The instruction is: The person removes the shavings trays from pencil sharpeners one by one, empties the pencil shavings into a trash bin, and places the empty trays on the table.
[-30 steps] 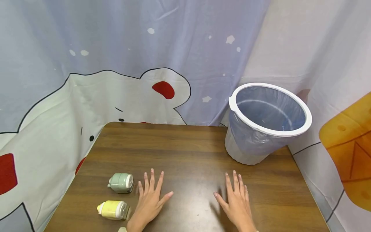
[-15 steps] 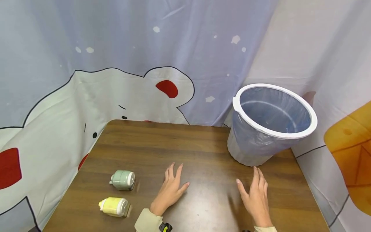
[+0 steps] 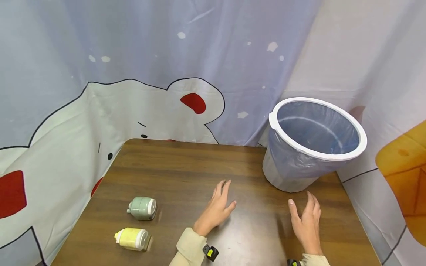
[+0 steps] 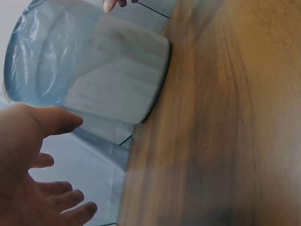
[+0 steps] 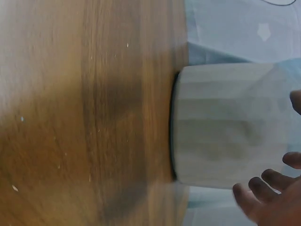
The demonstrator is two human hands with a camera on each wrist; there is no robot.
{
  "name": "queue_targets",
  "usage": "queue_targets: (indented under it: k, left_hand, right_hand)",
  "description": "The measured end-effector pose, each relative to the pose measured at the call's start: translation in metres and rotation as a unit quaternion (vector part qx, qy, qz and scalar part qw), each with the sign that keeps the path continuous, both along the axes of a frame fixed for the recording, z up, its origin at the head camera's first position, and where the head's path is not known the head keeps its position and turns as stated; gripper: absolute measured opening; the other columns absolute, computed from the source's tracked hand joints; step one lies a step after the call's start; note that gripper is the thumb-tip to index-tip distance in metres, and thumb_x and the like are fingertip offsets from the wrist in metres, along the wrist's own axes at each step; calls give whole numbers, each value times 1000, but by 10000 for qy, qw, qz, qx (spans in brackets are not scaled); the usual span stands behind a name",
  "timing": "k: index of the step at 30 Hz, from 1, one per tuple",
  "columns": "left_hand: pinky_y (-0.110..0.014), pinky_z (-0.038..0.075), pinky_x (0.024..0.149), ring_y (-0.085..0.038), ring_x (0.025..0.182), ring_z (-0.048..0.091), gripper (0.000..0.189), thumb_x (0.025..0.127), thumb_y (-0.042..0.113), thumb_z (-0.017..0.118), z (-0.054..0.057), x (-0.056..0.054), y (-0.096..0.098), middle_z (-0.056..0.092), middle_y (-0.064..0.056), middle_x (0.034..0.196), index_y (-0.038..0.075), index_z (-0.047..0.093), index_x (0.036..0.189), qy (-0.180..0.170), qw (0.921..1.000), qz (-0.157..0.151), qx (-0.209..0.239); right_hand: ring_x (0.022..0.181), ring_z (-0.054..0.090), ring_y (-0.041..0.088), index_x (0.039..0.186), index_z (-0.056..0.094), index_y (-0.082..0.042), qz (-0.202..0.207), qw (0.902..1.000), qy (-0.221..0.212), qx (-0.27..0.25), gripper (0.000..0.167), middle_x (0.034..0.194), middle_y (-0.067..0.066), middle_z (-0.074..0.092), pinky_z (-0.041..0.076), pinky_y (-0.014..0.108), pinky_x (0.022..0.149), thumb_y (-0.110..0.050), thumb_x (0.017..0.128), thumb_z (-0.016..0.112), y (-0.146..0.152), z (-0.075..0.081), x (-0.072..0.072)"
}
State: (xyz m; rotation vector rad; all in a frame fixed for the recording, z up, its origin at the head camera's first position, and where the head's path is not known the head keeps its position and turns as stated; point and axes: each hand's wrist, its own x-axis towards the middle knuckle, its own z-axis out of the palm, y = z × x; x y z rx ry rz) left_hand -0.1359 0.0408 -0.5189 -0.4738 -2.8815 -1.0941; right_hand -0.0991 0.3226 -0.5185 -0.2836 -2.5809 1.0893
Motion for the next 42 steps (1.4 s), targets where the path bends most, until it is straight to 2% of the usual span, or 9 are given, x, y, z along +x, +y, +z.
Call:
queue_targets:
  k: [4,7,12,18,22,27,29,36,42]
  left_hand:
    - [-41,49,81,-27,123,41,67,91,31,54,-1,-8,13,23,-12,146,14,20,146,-3,9999,-101,-83]
    - [-39,49,82,-26,125,40,67,90,30,55,0,-14,23,27,-11,145,12,22,145,194,9996,-176,-125]
    - [-36,47,87,-21,127,37,65,89,29,56,5,-23,38,31,-7,143,13,24,144,597,9975,-322,-213]
    - [-33,43,94,-17,126,40,62,89,27,56,5,-38,60,35,-5,142,11,29,142,924,9941,-538,-204]
    - [-33,41,97,-17,128,38,65,88,27,56,4,-49,74,31,-4,145,12,25,144,697,9951,-699,-14]
    - [-32,35,102,-17,132,32,71,87,25,57,0,-56,87,25,-3,149,14,18,147,193,9962,-716,464]
    - [-31,33,103,-17,134,29,73,87,25,57,-3,-56,91,20,-2,151,15,16,147,54,9958,-694,593]
    - [-37,40,98,-20,137,21,85,85,27,59,-6,-52,106,-14,7,152,24,3,148,-493,9927,-582,933]
    - [-34,37,100,-19,135,25,85,84,25,60,-5,-52,116,-9,6,153,17,5,149,-669,9888,-715,1125]
  right_hand:
    - [125,29,42,145,19,-8,-329,9986,233,-329,63,139,25,25,26,56,98,-28,93,50,9,-5,-4]
    - [118,38,40,143,23,-9,-617,9962,325,-530,60,136,22,30,32,51,95,-29,93,49,16,-9,-8]
    - [116,43,38,141,28,-12,-1034,9902,515,-786,54,133,17,36,36,46,96,-32,94,46,25,-20,-19]
    - [113,45,19,133,41,-7,-1722,9674,1374,-1247,43,126,12,43,37,24,92,-27,94,45,39,-28,-40]
    - [112,43,12,132,43,-9,-1950,9565,1582,-1482,41,128,12,45,32,19,93,-29,96,41,49,-28,-53]
    - [120,39,18,135,41,-7,-1942,9554,1448,-1690,44,133,15,42,28,24,101,-30,98,35,56,-29,-64]
    - [122,37,21,135,41,-4,-1944,9533,1461,-1791,46,134,17,41,26,26,103,-30,98,33,58,-31,-67]
    - [131,31,21,138,37,0,-1880,9408,1434,-2430,52,140,20,37,21,27,109,-34,99,30,60,-31,-80]
    - [133,28,14,139,35,-1,-1907,9274,1427,-2883,54,143,16,34,16,23,109,-37,99,28,64,-32,-88]
